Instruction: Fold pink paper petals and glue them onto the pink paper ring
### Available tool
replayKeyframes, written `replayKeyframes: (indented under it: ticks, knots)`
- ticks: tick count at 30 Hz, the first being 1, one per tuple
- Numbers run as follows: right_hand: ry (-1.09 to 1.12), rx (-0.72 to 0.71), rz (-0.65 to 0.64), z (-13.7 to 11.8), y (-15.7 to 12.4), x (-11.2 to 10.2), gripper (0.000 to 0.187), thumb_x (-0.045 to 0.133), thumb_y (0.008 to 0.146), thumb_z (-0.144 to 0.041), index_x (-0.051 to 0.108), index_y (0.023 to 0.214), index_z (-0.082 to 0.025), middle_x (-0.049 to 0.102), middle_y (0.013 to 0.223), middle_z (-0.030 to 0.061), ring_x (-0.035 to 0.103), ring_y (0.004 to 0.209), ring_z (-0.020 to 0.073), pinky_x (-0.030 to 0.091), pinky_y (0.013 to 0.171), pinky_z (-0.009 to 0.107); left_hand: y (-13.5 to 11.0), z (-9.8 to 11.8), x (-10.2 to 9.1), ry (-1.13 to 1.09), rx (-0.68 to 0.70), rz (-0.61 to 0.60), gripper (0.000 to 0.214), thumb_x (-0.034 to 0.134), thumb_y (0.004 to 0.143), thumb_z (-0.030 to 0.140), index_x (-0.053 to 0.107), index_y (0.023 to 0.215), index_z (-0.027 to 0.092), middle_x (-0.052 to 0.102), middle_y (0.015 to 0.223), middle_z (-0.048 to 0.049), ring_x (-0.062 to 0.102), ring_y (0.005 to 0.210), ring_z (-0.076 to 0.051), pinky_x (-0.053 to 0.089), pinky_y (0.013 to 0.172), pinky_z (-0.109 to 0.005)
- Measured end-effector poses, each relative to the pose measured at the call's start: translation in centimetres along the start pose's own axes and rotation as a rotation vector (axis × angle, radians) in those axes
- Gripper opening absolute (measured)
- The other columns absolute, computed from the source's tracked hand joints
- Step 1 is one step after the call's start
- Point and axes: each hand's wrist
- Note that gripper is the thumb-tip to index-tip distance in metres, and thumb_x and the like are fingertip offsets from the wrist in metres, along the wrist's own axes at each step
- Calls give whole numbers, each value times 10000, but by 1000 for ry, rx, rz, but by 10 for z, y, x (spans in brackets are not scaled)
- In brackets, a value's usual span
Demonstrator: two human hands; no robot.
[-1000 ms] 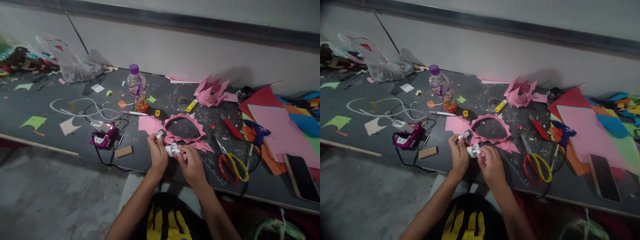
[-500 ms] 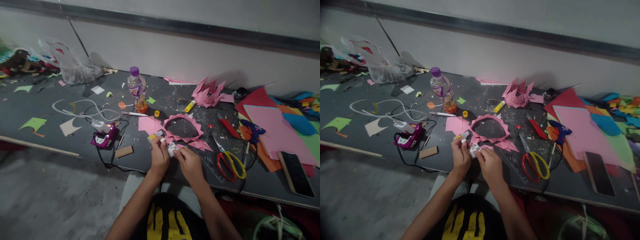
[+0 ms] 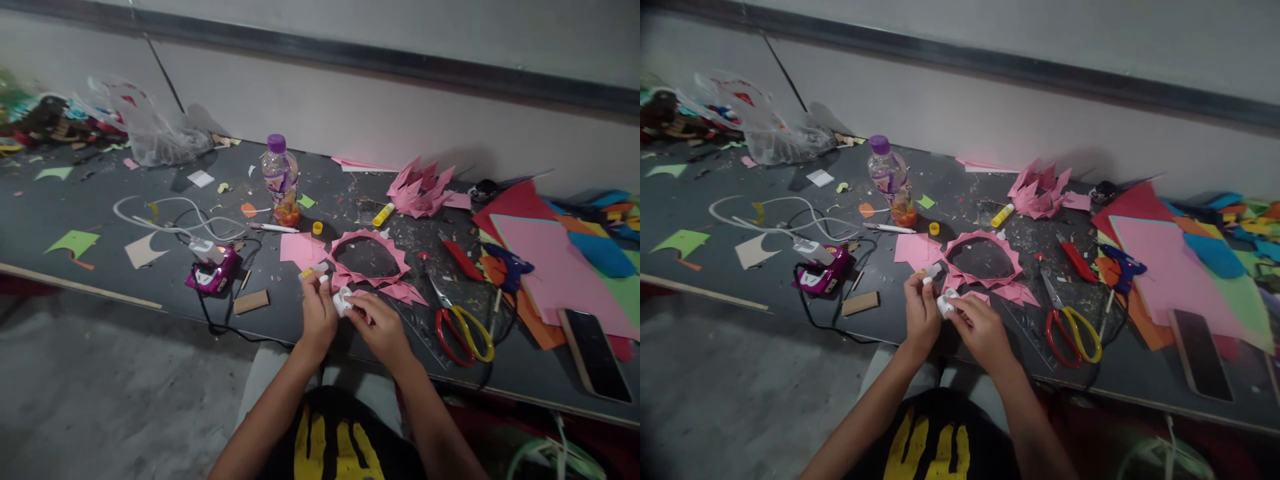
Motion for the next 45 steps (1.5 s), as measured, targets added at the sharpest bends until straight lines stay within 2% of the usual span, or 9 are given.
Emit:
replayKeyframes:
  ticks: [7, 11, 15, 18, 22, 29, 35, 39, 45]
  knots:
    - [24, 164, 93, -5, 3, 1, 233, 560, 850, -401, 614, 740, -202, 613, 688, 10, 561, 587, 131, 473, 552, 242, -10, -4, 3, 81, 47, -64, 354, 346, 921, 497, 445, 1040, 179, 580, 817, -39, 569, 667, -151, 422, 622, -272]
    - [83, 265, 225, -3, -1, 1, 222, 625, 792, -421, 591, 809, -203, 609, 695, -5, 538, 552, 123, 456, 509, 236, -12, -4, 4, 45, 46, -46, 347, 327, 932, 483, 453, 1044, 180, 571, 789, -25, 550, 631, -138, 419, 606, -264]
    - [123, 262, 308, -1, 0, -5, 173, 542, 860, -365, 587, 832, -200, 626, 718, 11, 568, 603, 135, 471, 539, 248, -11, -3, 5, -32, -3, -52, 325, 342, 935, 465, 468, 1046, 186, 556, 768, -17, 534, 640, -141, 419, 610, -262]
    - [72, 147, 205, 0, 11, -12, 147, 555, 860, -334, 627, 883, -207, 652, 812, 35, 608, 719, 161, 505, 636, 285, -11, 1, 6, -112, -37, -114, 309, 363, 933, 450, 472, 1048, 184, 557, 776, -17, 530, 658, -140, 425, 631, -260]
    - [3, -68, -40, 4, 36, -21, 183, 524, 885, -292, 669, 975, -227, 656, 957, 57, 613, 932, 189, 503, 829, 344, -9, 8, 6, -237, -102, -218, 321, 396, 915, 468, 499, 1010, 179, 585, 854, -32, 553, 721, -138, 442, 674, -250]
    - [-86, -254, -465, 16, 69, -25, 257, 525, 884, -200, 649, 1101, -259, 643, 1089, 45, 595, 1021, 169, 498, 882, 335, 3, 13, -1, -314, -249, -240, 419, 528, 803, 565, 595, 839, 152, 594, 728, -11, 534, 679, -135, 436, 625, -229]
    - [-105, -353, -475, 24, 73, -18, 208, 530, 885, -223, 686, 1021, -199, 685, 1017, 60, 630, 953, 170, 521, 845, 318, 4, 11, -2, -426, -437, -173, 468, 624, 697, 604, 618, 758, 140, 584, 673, 11, 502, 614, -104, 402, 578, -208]
    - [-99, -404, -461, 30, 71, -14, 220, 495, 906, -229, 713, 901, -201, 700, 972, 49, 640, 917, 158, 521, 840, 309, 3, 11, 0, -478, -496, -173, 513, 648, 645, 635, 631, 738, 130, 588, 651, 11, 490, 589, -97, 388, 563, -208]
    - [-92, -422, -408, 39, 67, -13, 259, 462, 922, -274, 702, 890, -183, 707, 944, 63, 646, 896, 164, 524, 828, 311, 5, 10, 3, -461, -536, -193, 556, 658, 614, 653, 645, 770, 118, 607, 692, -8, 506, 621, -106, 390, 581, -213]
Point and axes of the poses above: each hand's wrist, its own y-axis towards the middle knuckle, its own x-axis out of the palm, z = x × y
